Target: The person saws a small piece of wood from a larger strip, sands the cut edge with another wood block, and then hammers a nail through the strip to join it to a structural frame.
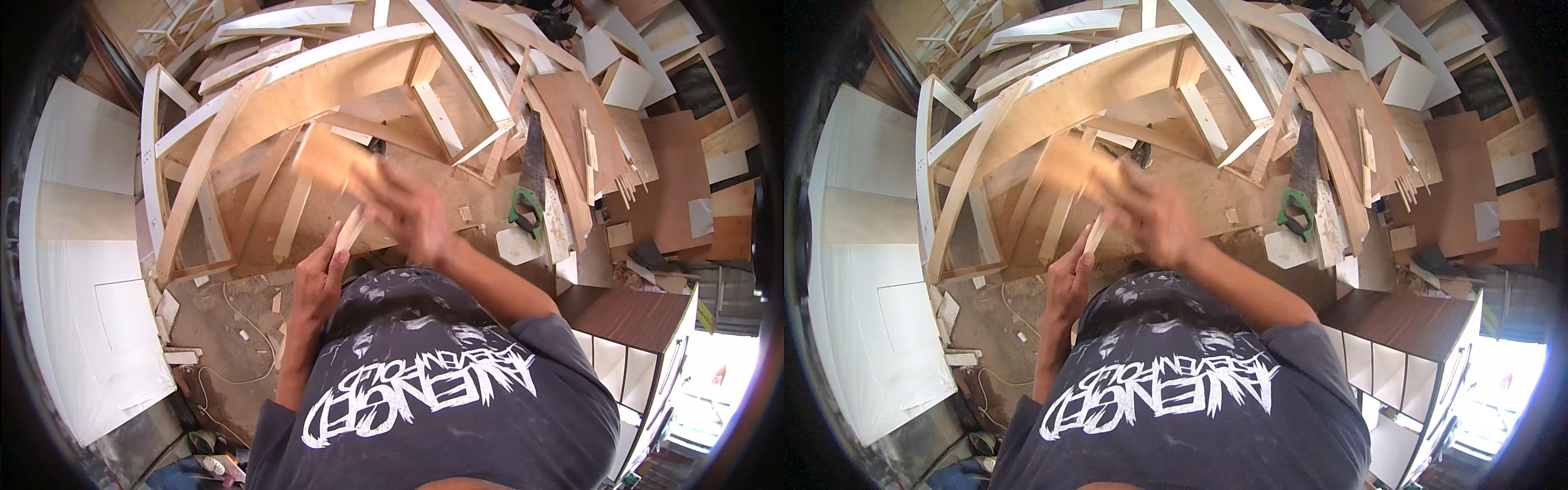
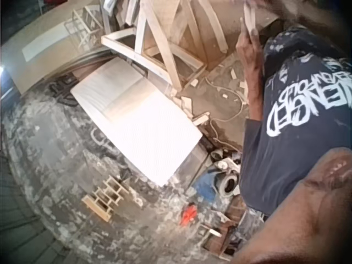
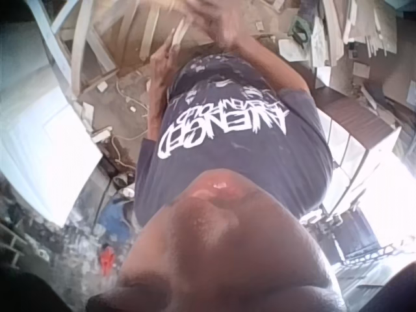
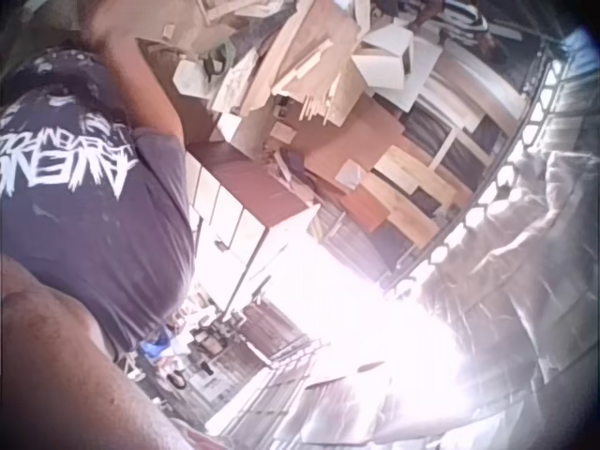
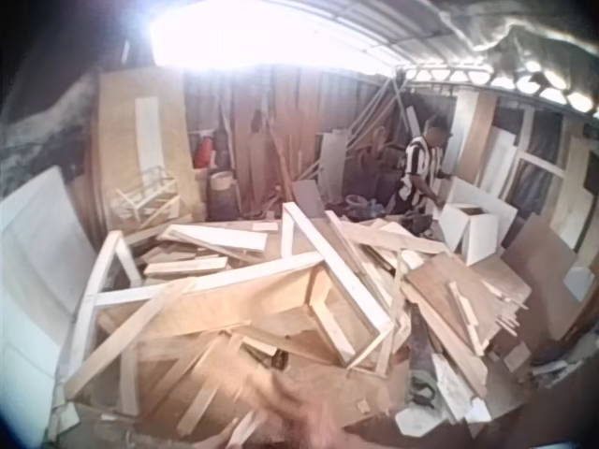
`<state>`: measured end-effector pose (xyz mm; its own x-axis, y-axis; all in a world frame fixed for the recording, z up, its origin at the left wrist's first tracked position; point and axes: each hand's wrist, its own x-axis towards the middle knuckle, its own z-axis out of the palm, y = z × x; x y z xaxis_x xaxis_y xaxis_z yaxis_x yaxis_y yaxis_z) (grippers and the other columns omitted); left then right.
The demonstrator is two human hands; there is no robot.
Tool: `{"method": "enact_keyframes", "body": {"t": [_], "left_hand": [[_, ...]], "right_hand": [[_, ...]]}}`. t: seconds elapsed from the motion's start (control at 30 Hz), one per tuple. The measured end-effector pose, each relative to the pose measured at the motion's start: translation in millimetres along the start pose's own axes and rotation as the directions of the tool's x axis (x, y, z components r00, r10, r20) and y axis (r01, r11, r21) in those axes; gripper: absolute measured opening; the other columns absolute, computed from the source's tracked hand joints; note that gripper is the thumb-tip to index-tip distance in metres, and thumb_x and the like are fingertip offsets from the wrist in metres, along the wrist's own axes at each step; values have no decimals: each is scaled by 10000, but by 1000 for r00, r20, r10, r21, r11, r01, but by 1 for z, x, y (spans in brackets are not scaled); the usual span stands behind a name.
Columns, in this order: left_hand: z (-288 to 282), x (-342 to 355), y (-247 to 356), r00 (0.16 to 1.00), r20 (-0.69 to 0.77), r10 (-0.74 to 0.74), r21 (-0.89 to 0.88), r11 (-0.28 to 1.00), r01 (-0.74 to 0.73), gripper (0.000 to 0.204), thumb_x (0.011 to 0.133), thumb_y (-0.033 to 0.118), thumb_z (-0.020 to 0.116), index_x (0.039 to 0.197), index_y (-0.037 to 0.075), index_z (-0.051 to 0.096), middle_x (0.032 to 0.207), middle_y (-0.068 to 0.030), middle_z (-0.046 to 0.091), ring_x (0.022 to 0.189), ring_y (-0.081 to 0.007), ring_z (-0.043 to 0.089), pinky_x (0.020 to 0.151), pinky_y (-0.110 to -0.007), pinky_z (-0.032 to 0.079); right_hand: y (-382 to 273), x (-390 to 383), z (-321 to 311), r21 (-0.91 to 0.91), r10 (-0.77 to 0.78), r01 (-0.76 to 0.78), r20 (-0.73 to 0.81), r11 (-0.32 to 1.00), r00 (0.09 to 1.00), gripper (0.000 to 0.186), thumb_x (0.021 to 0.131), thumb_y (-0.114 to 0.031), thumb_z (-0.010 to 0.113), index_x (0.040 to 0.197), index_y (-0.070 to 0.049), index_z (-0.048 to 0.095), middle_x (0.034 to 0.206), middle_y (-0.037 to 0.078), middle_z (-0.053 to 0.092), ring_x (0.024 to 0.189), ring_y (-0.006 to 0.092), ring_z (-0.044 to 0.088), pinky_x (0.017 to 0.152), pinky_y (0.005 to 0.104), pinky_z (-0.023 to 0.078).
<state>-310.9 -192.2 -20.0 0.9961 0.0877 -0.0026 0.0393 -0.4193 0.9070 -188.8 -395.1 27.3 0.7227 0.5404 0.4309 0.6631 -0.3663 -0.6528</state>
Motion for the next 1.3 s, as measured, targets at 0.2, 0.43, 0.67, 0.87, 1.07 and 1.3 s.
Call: {"method": "enact_keyframes", "body": {"t": [0.2,0.43,0.67,0.87,1.07,1.3], "left_hand": [[2,2,1,999,8,-33,42,999,32,574,1111,405,544,1534,18,562,1031,-288,721,932,-402,722,861,-425,549],[7,2,1,999,-8,-38,-13,999,38,532,1109,423,546,1432,10,637,970,-274,715,868,-361,726,823,-420,549],[4,2,4,998,-20,-61,37,997,62,498,1117,393,539,1413,6,644,917,-295,685,836,-377,721,769,-441,540],[8,6,-1,996,-81,25,-29,999,-27,502,1116,394,542,1424,8,638,958,-303,700,873,-434,721,784,-452,545],[5,5,-6,997,-38,-69,25,997,70,523,1120,418,534,1449,23,631,1001,-300,712,920,-442,724,820,-442,550],[0,4,-4,999,-51,4,19,1000,-3,568,1122,427,533,1437,-37,620,1034,-303,724,937,-408,740,841,-429,558]], "right_hand": [[8,-1,4,96,218,-208,-113,973,969,604,974,-431,740,1542,-262,623,1537,231,573,1125,378,686,956,469,556],[9,-2,3,4,187,-187,-27,982,982,589,986,-387,747,1529,-188,633,1552,239,560,1212,393,656,1012,456,547],[3,-3,-2,-33,48,-47,37,998,998,577,1021,-341,713,1548,-135,598,1543,283,545,1255,433,658,1035,467,545],[12,-2,9,-126,-288,279,-58,952,956,568,1032,-380,688,1571,-239,574,1452,252,604,990,422,701,863,462,588],[10,-2,11,-28,32,-31,14,999,999,565,1029,-407,686,1560,-242,590,1466,265,588,1070,433,688,928,471,570],[21,-2,17,24,103,-103,7,994,995,607,1005,-427,708,1566,-227,590,1471,261,589,1103,440,682,953,493,565]]}}
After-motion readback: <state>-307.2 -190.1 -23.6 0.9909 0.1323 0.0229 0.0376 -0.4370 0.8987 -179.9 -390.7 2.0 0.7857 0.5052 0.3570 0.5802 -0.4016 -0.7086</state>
